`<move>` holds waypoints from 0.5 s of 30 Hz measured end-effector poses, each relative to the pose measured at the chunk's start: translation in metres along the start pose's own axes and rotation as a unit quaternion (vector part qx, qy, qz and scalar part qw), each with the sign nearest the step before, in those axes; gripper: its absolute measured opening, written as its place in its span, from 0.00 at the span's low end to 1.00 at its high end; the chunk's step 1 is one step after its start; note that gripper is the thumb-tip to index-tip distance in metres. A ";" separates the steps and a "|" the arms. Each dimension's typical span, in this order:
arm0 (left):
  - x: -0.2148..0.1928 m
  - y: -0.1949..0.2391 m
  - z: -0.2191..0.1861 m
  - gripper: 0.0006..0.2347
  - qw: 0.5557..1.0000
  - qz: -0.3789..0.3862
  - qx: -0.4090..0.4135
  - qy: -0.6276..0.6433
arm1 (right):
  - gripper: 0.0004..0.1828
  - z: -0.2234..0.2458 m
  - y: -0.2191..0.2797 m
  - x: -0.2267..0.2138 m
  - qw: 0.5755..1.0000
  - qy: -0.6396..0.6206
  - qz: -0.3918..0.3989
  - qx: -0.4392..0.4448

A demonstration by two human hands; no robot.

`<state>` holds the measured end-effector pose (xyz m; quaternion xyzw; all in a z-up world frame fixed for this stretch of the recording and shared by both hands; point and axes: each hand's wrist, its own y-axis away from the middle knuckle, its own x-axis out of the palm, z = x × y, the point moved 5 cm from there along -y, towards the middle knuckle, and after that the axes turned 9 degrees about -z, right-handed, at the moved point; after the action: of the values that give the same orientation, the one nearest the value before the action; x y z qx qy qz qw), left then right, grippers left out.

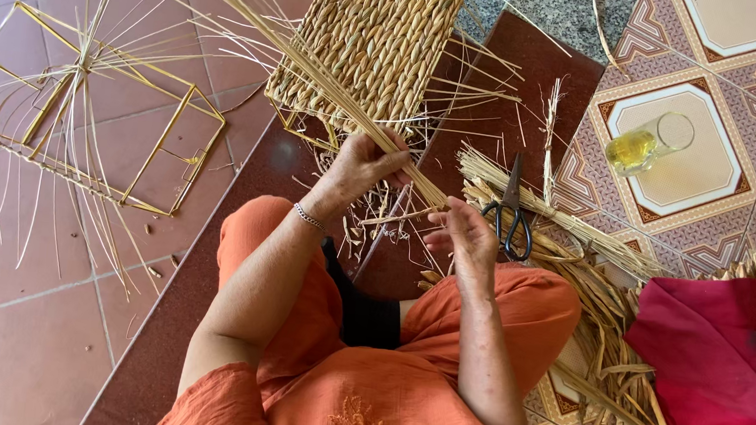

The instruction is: The person sits on the floor and weaves dried plant fibers into a rectangular basket frame. They use shears to trim excess fibers and repeatedly adjust the woven strands to maintain tension and alignment.

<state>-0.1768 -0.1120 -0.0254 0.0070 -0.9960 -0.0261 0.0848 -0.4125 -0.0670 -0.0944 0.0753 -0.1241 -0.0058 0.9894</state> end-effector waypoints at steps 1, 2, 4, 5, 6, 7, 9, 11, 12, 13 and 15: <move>-0.003 0.000 -0.002 0.05 1.000 -0.004 0.007 -0.002 | 0.14 0.001 0.001 -0.004 1.000 0.012 0.001 -0.011; -0.006 0.001 -0.004 0.05 1.000 -0.005 0.002 -0.001 | 0.13 0.001 0.002 -0.009 0.999 0.025 0.001 -0.023; -0.007 0.001 -0.005 0.05 1.000 -0.005 -0.008 0.001 | 0.12 -0.002 0.003 -0.015 0.999 0.037 -0.005 -0.034; -0.006 0.002 -0.005 0.05 1.000 -0.004 -0.010 0.005 | 0.12 -0.005 0.004 -0.018 0.999 0.035 -0.013 -0.034; -0.005 0.002 -0.005 0.05 1.000 -0.002 -0.011 0.008 | 0.12 -0.007 0.005 -0.019 0.999 0.033 -0.020 -0.034; -0.004 0.002 -0.006 0.05 1.000 -0.001 -0.012 0.011 | 0.12 -0.007 0.005 -0.020 0.999 0.020 -0.026 -0.039; -0.003 0.002 -0.006 0.04 1.000 -0.006 -0.024 -0.002 | 0.12 -0.005 0.003 -0.017 0.998 -0.011 -0.034 -0.049; -0.002 0.002 -0.006 0.04 1.000 -0.007 -0.028 -0.002 | 0.11 0.000 0.002 -0.012 0.996 -0.014 -0.037 -0.076; -0.002 0.002 -0.005 0.04 1.000 -0.005 -0.026 0.003 | 0.11 0.002 0.002 -0.010 0.995 -0.015 -0.038 -0.090; -0.002 0.001 -0.005 0.04 1.000 -0.002 -0.023 0.008 | 0.11 0.003 0.001 -0.008 0.995 -0.007 -0.045 -0.090; 0.000 0.001 0.001 0.04 0.999 -0.002 -0.037 0.000 | 0.12 0.003 0.001 -0.007 0.994 0.011 -0.059 -0.090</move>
<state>-0.1769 -0.1110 -0.0266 0.0062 -0.9944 -0.0634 0.0845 -0.4195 -0.0667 -0.0934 -0.0064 -0.1074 -0.0742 0.9914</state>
